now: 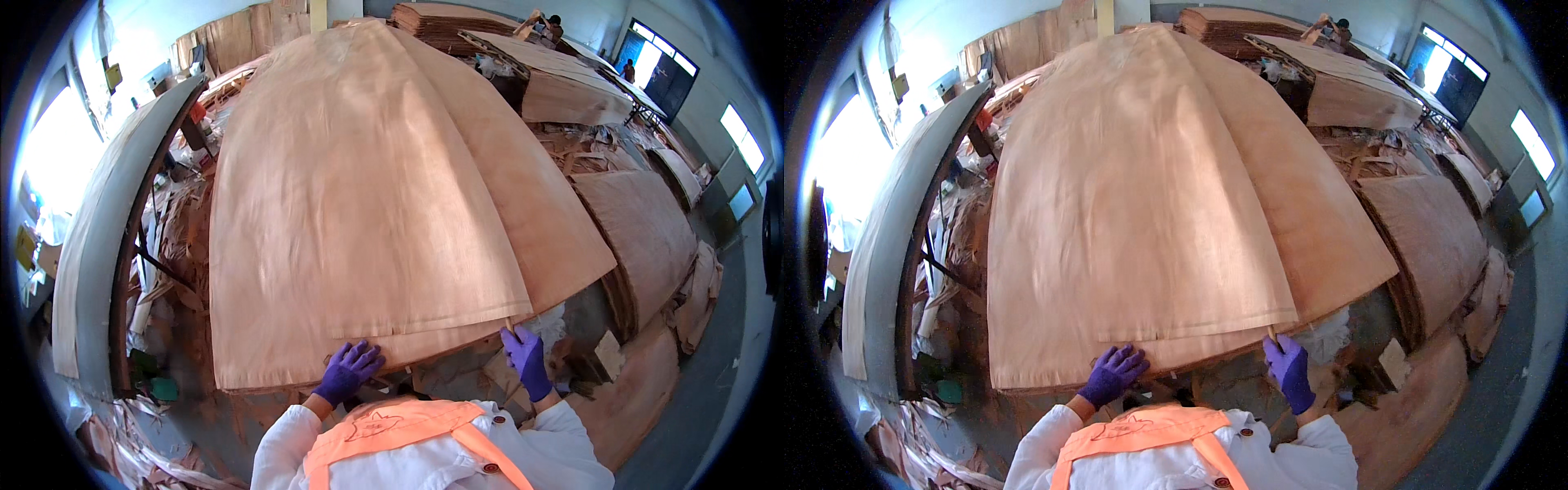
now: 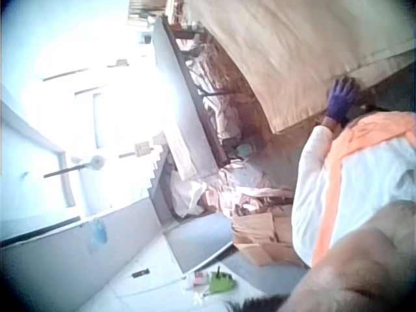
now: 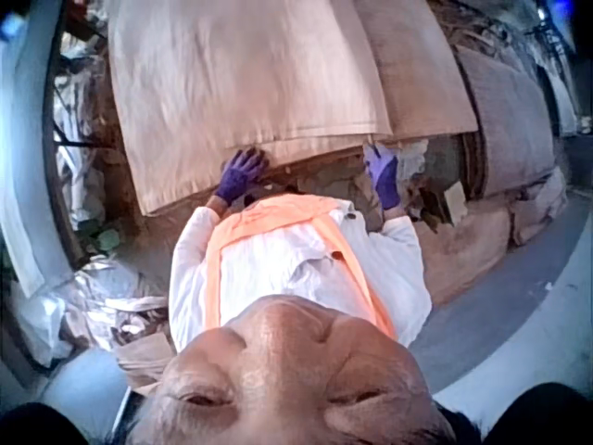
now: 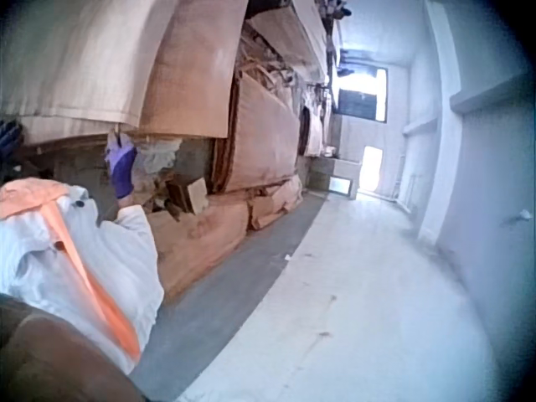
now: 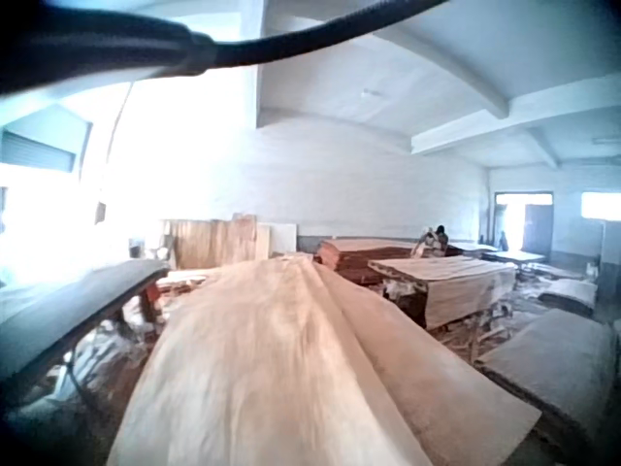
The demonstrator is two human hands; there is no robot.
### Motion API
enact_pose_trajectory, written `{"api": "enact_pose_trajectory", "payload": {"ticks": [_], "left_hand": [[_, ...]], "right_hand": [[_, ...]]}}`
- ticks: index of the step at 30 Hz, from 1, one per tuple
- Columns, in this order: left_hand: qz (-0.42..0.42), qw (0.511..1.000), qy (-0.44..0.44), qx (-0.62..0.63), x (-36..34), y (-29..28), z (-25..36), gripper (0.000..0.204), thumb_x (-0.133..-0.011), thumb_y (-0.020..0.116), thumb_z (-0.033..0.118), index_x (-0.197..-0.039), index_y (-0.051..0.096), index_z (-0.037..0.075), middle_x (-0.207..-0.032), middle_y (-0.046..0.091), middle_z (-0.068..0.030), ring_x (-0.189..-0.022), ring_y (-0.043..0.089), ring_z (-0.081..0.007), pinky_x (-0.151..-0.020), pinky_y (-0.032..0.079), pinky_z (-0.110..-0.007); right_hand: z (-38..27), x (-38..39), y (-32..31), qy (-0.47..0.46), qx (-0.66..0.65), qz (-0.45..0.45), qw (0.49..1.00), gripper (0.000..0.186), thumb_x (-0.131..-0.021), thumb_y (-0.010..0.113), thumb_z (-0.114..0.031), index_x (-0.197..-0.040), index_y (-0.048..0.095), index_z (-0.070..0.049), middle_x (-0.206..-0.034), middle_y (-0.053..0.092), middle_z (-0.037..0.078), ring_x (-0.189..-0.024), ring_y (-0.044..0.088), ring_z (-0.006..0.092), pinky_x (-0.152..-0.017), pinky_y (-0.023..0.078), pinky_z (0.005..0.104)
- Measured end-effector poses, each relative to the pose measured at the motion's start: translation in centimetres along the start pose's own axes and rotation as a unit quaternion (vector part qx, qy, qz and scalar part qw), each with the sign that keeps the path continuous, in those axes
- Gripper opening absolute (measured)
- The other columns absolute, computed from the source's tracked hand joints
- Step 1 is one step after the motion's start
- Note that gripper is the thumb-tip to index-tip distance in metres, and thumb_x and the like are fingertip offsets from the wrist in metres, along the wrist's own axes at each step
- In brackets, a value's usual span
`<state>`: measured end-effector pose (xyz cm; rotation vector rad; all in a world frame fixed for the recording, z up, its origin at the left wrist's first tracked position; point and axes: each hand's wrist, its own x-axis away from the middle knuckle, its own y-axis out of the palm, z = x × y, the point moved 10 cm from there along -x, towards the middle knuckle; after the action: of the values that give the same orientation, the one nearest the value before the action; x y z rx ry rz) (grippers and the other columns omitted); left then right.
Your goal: The person applies adhesive strips to a large sheet of wood veneer and then folds and positions the veneer sheets on a workbench.
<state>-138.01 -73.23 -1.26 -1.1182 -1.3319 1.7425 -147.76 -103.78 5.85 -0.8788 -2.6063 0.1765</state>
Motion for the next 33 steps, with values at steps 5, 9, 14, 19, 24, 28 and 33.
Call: {"api": "enact_pose_trajectory", "payload": {"ticks": [5, 9, 14, 19, 24, 28, 33], "left_hand": [[-0.008, 1.0, 0.001, 0.005, -0.2, 0.1, 0.1, 0.046, -0.072, 0.056, 0.019, -0.118, 0.054, 0.018, -0.125, 0.049, -0.0058, -0.116, 0.046, -0.0277, -0.094, 0.038, -0.046], [0.002, 1.0, 0.0, 0.018, -0.7, -0.9, 0.3, 0.047, -0.07, 0.058, 0.019, -0.117, 0.054, 0.018, -0.125, 0.05, -0.0056, -0.116, 0.046, -0.0272, -0.093, 0.039, -0.046], [-0.007, 1.0, 0.003, 0.007, -0.5, -0.7, 0.2, 0.049, -0.069, 0.058, 0.02, -0.118, 0.054, 0.018, -0.126, 0.049, -0.005, -0.116, 0.046, -0.0265, -0.093, 0.04, -0.044], [0.001, 1.0, 0.002, -0.003, -1.0, -1.8, 0.5, 0.047, -0.069, 0.057, 0.022, -0.116, 0.055, 0.019, -0.124, 0.051, -0.0037, -0.112, 0.049, -0.0253, -0.089, 0.042, -0.043], [-0.003, 1.0, 0.014, -0.015, -1.0, -1.3, 0.4, 0.046, -0.069, 0.057, 0.024, -0.115, 0.056, 0.02, -0.122, 0.052, -0.0034, -0.11, 0.05, -0.0248, -0.086, 0.043, -0.042], [-0.001, 0.999, 0.011, -0.031, -0.6, -0.8, 0.1, 0.044, -0.07, 0.056, 0.023, -0.114, 0.057, 0.02, -0.122, 0.052, -0.0033, -0.109, 0.05, -0.0245, -0.087, 0.043, -0.042], [-0.012, 1.0, -0.008, -0.004, 0.4, -0.6, -0.3, 0.047, -0.071, 0.057, 0.02, -0.119, 0.053, 0.021, -0.125, 0.05, -0.0022, -0.114, 0.047, -0.0243, -0.092, 0.04, -0.043]], "right_hand": [[0.5, -1.3, -0.4, 0.02, -0.048, -0.031, 0.998, 0.017, -0.086, 0.059, -0.024, -0.081, 0.061, -0.008, -0.055, 0.049, -0.003, -0.04, 0.04, 0.0039, -0.036, 0.029, 0.0197], [1.8, -2.2, -1.1, 0.062, -0.121, -0.041, 0.99, 0.017, -0.085, 0.06, -0.025, -0.082, 0.063, -0.008, -0.055, 0.05, -0.003, -0.039, 0.04, 0.004, -0.036, 0.028, 0.0188], [3.2, -3.6, -3.3, 0.062, -0.1, -0.015, 0.993, 0.017, -0.084, 0.06, -0.024, -0.081, 0.063, -0.008, -0.055, 0.05, -0.003, -0.039, 0.039, 0.004, -0.036, 0.027, 0.0188], [5.7, -5.2, -9.2, 0.043, -0.031, 0.041, 0.998, 0.017, -0.084, 0.059, -0.02, -0.075, 0.06, -0.006, -0.055, 0.048, -0.002, -0.039, 0.038, 0.0063, -0.035, 0.027, 0.0215], [8.3, -6.2, -19.4, -0.017, 0.023, 0.137, 0.99, 0.015, -0.082, 0.058, -0.014, -0.071, 0.054, -0.005, -0.056, 0.046, -0.001, -0.04, 0.039, 0.0084, -0.036, 0.028, 0.0236], [6.7, -6.3, -30.6, -0.076, 0.247, 0.182, 0.949, 0.009, -0.082, 0.057, -0.01, -0.081, 0.06, -0.001, -0.057, 0.047, -0.001, -0.047, 0.042, 0.0081, -0.043, 0.034, 0.0253], [0.7, -5.1, -40.4, -0.229, 0.419, 0.317, 0.819, 0.018, -0.078, 0.061, -0.013, -0.081, 0.059, 0.005, -0.059, 0.049, 0.01, -0.055, 0.048, 0.0155, -0.051, 0.04, 0.0318]]}}
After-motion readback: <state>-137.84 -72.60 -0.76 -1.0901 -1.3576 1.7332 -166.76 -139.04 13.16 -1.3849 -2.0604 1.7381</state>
